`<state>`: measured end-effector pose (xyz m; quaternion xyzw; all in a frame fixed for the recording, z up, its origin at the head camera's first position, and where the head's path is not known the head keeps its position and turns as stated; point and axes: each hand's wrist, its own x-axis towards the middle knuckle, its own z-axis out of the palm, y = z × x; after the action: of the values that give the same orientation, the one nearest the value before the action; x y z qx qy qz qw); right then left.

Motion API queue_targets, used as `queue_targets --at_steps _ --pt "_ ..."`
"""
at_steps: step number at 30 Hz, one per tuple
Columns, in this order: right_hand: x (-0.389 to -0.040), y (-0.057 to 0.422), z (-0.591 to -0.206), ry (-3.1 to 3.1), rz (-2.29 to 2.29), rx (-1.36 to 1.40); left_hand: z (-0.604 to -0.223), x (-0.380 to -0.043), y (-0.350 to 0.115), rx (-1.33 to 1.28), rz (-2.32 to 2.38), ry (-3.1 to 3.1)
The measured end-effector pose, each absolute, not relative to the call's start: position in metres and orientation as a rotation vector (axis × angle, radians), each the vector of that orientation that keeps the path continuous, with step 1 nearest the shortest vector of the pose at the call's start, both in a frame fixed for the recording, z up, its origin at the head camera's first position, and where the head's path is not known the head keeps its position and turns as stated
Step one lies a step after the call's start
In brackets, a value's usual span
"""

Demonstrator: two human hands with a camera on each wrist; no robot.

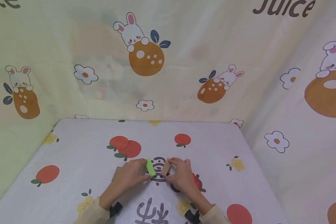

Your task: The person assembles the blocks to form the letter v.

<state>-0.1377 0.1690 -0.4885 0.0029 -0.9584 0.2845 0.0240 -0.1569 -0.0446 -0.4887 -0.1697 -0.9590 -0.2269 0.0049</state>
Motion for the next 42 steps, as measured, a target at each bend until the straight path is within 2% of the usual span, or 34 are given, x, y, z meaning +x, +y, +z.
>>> queue_targets --at_steps 18,42 --pt "-0.136 0.163 -0.496 -2.973 0.948 -0.067 -0.491 -0.163 -0.045 -0.58 -0.79 -3.024" --pt "-0.14 0.163 -0.505 -2.976 1.016 -0.034 -0.496 -0.161 -0.042 -0.486 -0.732 -3.041"
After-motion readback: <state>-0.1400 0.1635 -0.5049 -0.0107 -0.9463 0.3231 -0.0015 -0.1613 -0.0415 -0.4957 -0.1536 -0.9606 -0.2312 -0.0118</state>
